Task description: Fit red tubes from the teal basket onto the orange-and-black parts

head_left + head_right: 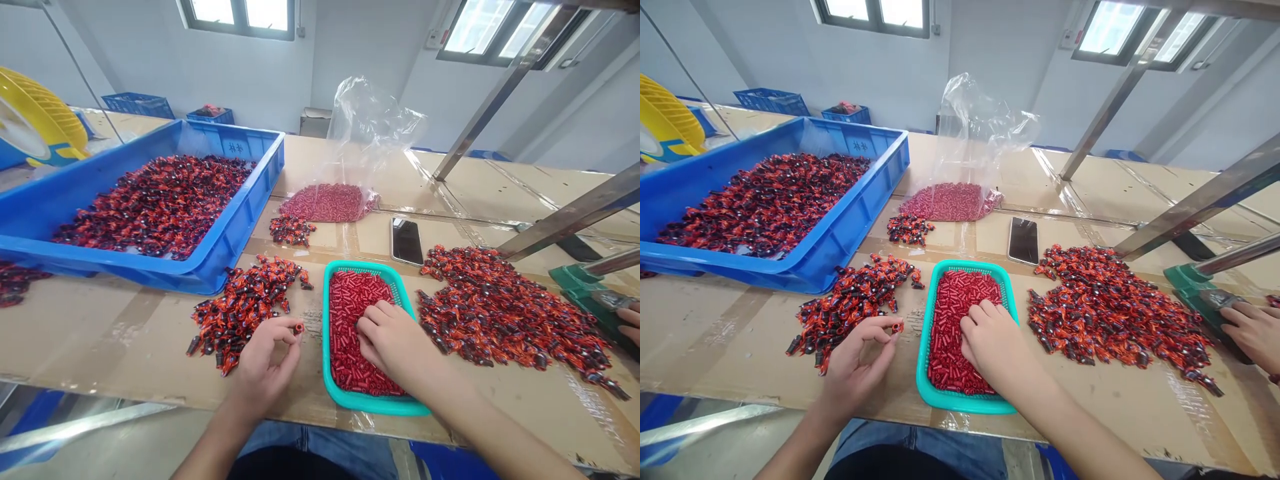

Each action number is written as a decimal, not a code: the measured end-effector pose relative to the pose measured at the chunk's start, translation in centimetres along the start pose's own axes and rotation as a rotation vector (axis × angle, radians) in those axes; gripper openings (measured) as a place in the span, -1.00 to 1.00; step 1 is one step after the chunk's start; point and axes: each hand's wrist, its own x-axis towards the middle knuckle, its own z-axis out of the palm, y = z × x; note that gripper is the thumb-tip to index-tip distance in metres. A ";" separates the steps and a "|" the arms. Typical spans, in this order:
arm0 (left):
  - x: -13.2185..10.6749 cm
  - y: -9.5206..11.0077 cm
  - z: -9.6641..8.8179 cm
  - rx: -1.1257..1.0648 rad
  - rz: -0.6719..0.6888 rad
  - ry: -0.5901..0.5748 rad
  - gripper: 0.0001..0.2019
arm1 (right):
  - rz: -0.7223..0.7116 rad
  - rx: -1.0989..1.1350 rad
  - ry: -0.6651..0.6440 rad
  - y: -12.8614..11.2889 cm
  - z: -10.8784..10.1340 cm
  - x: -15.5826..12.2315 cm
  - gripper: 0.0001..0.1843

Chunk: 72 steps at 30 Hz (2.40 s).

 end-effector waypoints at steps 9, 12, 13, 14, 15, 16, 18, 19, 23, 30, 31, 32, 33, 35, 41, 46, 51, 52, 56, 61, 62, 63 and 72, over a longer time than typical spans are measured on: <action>-0.6 -0.3 -0.2 0.023 -0.131 0.072 -0.90 | 0.293 1.120 0.086 -1.3 -3.2 -1.2 -0.66; -0.5 -0.4 -0.2 0.026 -0.143 0.083 -0.89 | 0.356 1.447 0.110 -2.1 -3.7 -1.4 -0.56; -0.5 -0.4 -0.2 0.027 -0.143 0.085 -0.89 | 0.368 1.536 0.116 -2.4 -3.9 -1.5 -0.54; -0.4 -0.4 -0.2 0.028 -0.140 0.087 -0.89 | 0.376 1.616 0.120 -2.6 -4.0 -1.5 -0.54; -0.3 -0.4 -0.2 0.029 -0.136 0.090 -0.89 | 0.383 1.684 0.122 -2.7 -4.1 -1.6 -0.55; -0.3 -0.4 -0.3 0.031 -0.132 0.092 -0.89 | 0.387 1.742 0.123 -2.8 -4.1 -1.6 -0.57; -0.2 -0.4 -0.3 0.033 -0.121 0.094 -0.89 | 0.393 1.826 0.125 -2.9 -4.3 -1.8 -0.63; -0.1 -0.4 -0.3 0.034 -0.115 0.094 -0.90 | 0.394 1.853 0.126 -2.9 -4.3 -1.8 -0.65; -0.3 -0.6 -0.2 0.039 -0.103 0.084 -0.91 | 0.384 1.872 0.150 -2.9 -4.3 -1.9 -0.67; -0.8 -1.3 -0.3 0.051 -0.099 0.052 -0.93 | 0.371 1.560 0.279 -1.7 -4.4 -1.2 -0.55; -1.0 -1.5 -0.3 0.052 -0.105 0.050 -0.93 | 0.368 1.469 0.311 -1.0 -4.5 -0.8 -0.54; -1.2 -1.6 -0.2 0.049 -0.118 0.056 -0.93 | 0.366 1.366 0.345 -0.2 -4.5 -0.4 -0.56; -1.4 -1.8 -0.1 0.039 -0.142 0.072 -0.94 | 0.363 1.254 0.379 0.7 -4.4 0.2 -0.58; -1.9 -2.1 0.2 0.008 -0.202 0.127 -0.92 | 0.359 1.020 0.426 2.9 -4.2 1.7 -0.65; -2.9 -2.9 0.7 -0.007 -0.242 0.218 -0.89 | 0.336 0.491 0.389 9.3 -2.4 8.6 -0.63; -2.6 -2.5 0.1 -0.002 -0.181 0.201 -0.85 | 0.263 0.276 0.346 10.9 -1.4 11.3 -0.63; -2.6 -2.3 0.0 -0.009 -0.148 0.188 -0.82 | 0.085 0.128 0.362 7.6 -2.0 6.6 -0.69; -2.5 -2.2 0.1 -0.008 -0.142 0.182 -0.81 | 0.032 0.108 0.343 6.6 -2.1 5.2 -0.76; -1.9 -2.1 0.2 0.004 -0.085 0.161 -0.79 | -0.101 0.022 0.231 3.2 -1.5 0.7 -0.85; -1.2 -2.1 -0.4 0.047 -0.009 0.122 -0.78 | -0.079 -0.095 0.179 2.5 0.3 -0.6 -0.91; -1.4 -1.9 -0.4 0.060 0.003 0.102 -0.77 | -0.072 -0.103 0.176 2.6 0.5 -0.5 -0.93; -1.8 -1.7 -0.5 0.062 0.003 0.092 -0.75 | -0.068 -0.102 0.175 2.7 0.6 -0.5 -0.93; -4.3 5.1 -1.2 -0.600 -0.543 0.114 -0.81 | -0.060 0.263 0.237 0.2 -1.6 -2.0 -0.88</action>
